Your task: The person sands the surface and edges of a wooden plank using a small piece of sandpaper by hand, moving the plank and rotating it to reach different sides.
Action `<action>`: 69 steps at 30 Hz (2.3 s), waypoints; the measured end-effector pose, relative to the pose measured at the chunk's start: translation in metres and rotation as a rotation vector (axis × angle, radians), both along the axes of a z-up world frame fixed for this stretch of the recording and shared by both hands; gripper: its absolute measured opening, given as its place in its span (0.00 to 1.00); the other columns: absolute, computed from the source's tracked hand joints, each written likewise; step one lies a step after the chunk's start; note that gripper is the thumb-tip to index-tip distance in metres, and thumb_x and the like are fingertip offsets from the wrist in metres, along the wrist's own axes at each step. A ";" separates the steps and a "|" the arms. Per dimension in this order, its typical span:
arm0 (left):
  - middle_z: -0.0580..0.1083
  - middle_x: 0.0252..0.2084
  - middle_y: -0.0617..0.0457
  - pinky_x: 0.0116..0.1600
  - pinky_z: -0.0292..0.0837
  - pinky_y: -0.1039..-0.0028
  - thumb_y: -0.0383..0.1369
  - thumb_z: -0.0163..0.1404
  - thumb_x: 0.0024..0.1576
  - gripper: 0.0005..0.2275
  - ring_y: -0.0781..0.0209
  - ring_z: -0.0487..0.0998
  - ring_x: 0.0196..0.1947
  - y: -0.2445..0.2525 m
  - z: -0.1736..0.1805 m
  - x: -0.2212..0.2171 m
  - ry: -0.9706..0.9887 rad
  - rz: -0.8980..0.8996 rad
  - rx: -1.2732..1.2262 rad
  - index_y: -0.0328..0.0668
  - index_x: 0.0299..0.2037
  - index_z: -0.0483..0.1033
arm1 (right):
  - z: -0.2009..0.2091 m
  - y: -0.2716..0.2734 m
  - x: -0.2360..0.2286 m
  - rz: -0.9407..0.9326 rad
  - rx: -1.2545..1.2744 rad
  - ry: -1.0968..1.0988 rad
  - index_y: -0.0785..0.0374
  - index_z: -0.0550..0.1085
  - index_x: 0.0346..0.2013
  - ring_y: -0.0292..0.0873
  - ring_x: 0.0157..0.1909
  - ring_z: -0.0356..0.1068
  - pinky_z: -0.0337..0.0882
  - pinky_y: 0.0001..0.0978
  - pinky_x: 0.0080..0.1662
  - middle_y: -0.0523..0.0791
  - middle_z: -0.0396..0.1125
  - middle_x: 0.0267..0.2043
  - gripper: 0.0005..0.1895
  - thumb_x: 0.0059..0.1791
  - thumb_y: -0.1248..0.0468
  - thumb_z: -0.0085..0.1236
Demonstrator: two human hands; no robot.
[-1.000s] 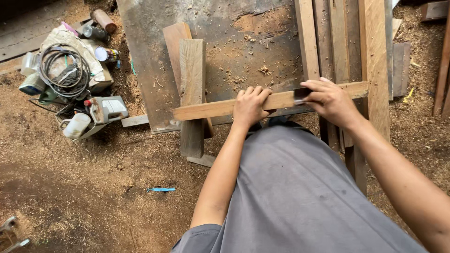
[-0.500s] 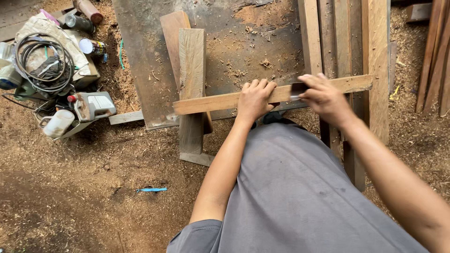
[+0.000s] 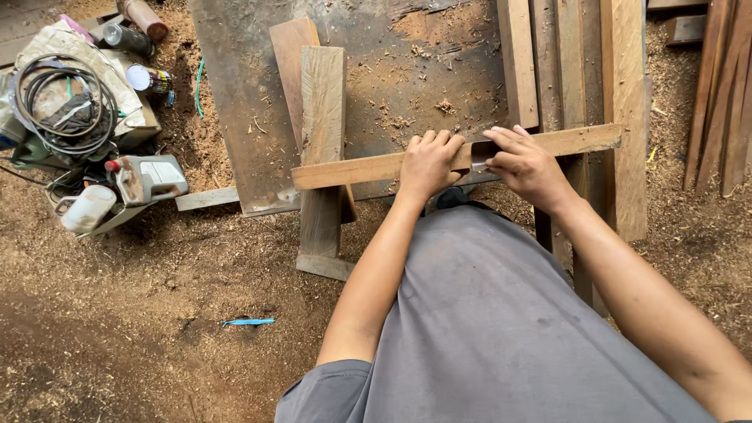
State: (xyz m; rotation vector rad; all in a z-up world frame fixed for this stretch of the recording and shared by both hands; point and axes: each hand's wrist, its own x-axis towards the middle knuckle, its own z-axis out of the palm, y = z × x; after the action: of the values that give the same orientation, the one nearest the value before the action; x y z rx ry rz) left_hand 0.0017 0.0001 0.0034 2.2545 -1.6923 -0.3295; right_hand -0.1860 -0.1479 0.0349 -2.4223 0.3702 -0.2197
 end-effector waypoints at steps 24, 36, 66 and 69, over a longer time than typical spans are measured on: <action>0.75 0.43 0.57 0.50 0.69 0.64 0.41 0.68 0.39 0.26 0.57 0.76 0.47 0.000 -0.005 -0.002 0.022 0.013 0.031 0.56 0.49 0.76 | -0.006 0.019 -0.008 -0.132 -0.062 -0.059 0.65 0.77 0.38 0.49 0.74 0.63 0.60 0.46 0.76 0.47 0.68 0.68 0.02 0.52 0.69 0.61; 0.74 0.43 0.56 0.50 0.68 0.63 0.43 0.69 0.38 0.27 0.56 0.75 0.48 0.000 -0.003 0.000 0.056 0.015 -0.004 0.56 0.49 0.76 | -0.012 0.034 -0.012 -0.093 -0.090 -0.003 0.66 0.71 0.40 0.54 0.77 0.56 0.54 0.50 0.75 0.51 0.60 0.73 0.03 0.52 0.71 0.53; 0.77 0.44 0.61 0.51 0.69 0.65 0.40 0.67 0.44 0.20 0.58 0.76 0.47 -0.001 -0.005 -0.002 0.047 0.045 -0.031 0.55 0.47 0.78 | -0.011 0.021 0.009 -0.014 -0.011 -0.031 0.54 0.77 0.51 0.55 0.76 0.53 0.51 0.54 0.73 0.50 0.59 0.73 0.13 0.52 0.58 0.59; 0.77 0.43 0.59 0.51 0.69 0.64 0.40 0.68 0.36 0.26 0.57 0.76 0.46 -0.002 0.001 -0.002 0.051 0.037 0.001 0.53 0.48 0.78 | -0.011 0.006 -0.002 -0.006 -0.071 0.015 0.55 0.77 0.44 0.52 0.76 0.56 0.51 0.56 0.74 0.48 0.62 0.71 0.09 0.52 0.57 0.60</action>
State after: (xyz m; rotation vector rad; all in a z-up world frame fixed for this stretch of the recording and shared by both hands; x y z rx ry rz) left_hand 0.0000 -0.0023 0.0041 2.2553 -1.6236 -0.3762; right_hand -0.1884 -0.1419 0.0238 -2.4941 0.3831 -0.2205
